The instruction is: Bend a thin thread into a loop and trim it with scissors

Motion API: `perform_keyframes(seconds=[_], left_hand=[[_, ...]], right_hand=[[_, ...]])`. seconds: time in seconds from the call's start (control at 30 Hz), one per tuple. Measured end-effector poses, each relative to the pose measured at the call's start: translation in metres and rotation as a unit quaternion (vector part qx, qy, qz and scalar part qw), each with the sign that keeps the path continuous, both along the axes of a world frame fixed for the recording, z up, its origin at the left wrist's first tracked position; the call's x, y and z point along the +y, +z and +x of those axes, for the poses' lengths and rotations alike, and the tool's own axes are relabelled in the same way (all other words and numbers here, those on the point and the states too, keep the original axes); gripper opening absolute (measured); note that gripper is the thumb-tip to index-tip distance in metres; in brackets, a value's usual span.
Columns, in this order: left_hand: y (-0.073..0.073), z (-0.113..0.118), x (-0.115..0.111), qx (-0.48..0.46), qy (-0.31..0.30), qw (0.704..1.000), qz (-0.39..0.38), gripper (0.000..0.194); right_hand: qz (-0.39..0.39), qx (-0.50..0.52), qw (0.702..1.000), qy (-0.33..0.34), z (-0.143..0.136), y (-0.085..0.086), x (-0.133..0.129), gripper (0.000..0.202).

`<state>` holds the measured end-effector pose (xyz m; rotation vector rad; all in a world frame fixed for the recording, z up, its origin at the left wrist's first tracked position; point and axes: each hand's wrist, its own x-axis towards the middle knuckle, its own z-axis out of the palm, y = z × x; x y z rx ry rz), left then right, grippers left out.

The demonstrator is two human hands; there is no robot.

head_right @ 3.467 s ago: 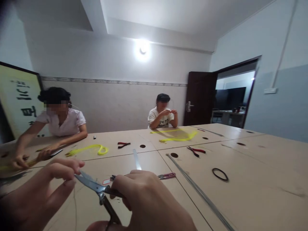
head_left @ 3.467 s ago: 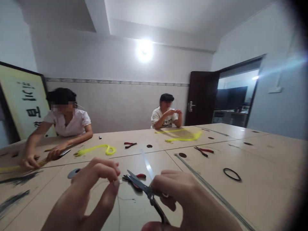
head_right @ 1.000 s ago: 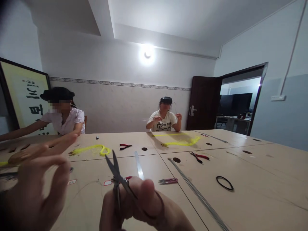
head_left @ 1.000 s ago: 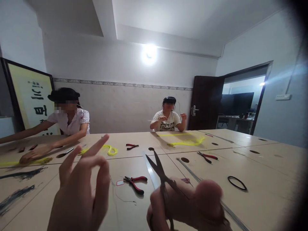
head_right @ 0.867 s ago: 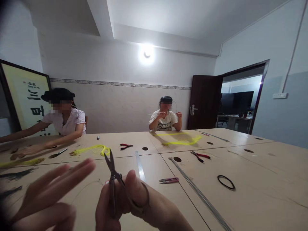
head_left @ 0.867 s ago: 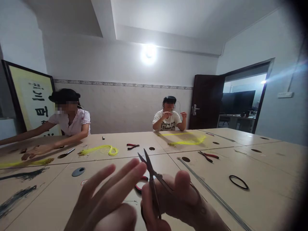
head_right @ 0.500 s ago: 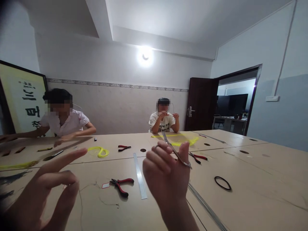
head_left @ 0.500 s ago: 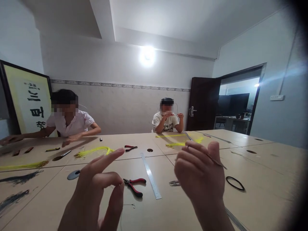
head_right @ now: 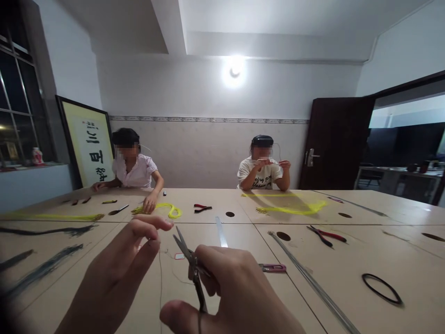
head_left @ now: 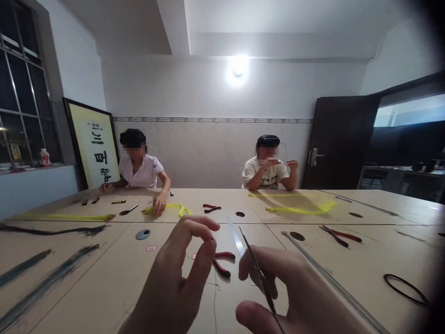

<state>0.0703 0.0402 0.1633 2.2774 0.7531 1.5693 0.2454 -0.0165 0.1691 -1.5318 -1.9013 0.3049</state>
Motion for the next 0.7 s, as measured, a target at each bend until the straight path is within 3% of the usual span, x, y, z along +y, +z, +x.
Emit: perform_keyframes(seconds=[0.13, 0.23, 0.33, 0.43, 0.53, 0.63, 0.7], left_hand=[[0.007, 0.001, -0.004, -0.044, -0.08, 0.991, -0.094, 0.015], [0.011, 0.001, -0.007, -0.059, -0.108, 0.984, -0.128, 0.016], [0.013, -0.002, -0.007, -0.056, -0.107, 0.985, -0.126, 0.017], [0.014, -0.005, -0.005, -0.032, -0.084, 0.992, -0.092, 0.018], [0.009, -0.005, -0.003, -0.03, -0.054, 0.994, -0.088, 0.019], [0.003, -0.001, -0.003, -0.071, -0.023, 0.988, -0.134, 0.019], [-0.001, 0.001, -0.003, -0.084, -0.019, 0.985, -0.147, 0.02]], right_hand=[[-0.027, -0.084, 0.996, -0.021, 0.002, 0.0, 0.002, 0.035], [0.017, -0.061, 0.998, 0.006, 0.005, -0.006, 0.001, 0.042], [0.038, 0.116, 0.988, 0.092, 0.008, -0.006, 0.007, 0.043], [0.043, 0.352, 0.914, 0.198, 0.013, 0.002, 0.021, 0.054], [0.068, 0.433, 0.875, 0.206, 0.021, 0.007, 0.031, 0.062], [0.053, 0.413, 0.88, 0.227, 0.02, 0.004, 0.026, 0.057], [-0.009, 0.336, 0.915, 0.225, 0.014, 0.001, 0.02, 0.049]])
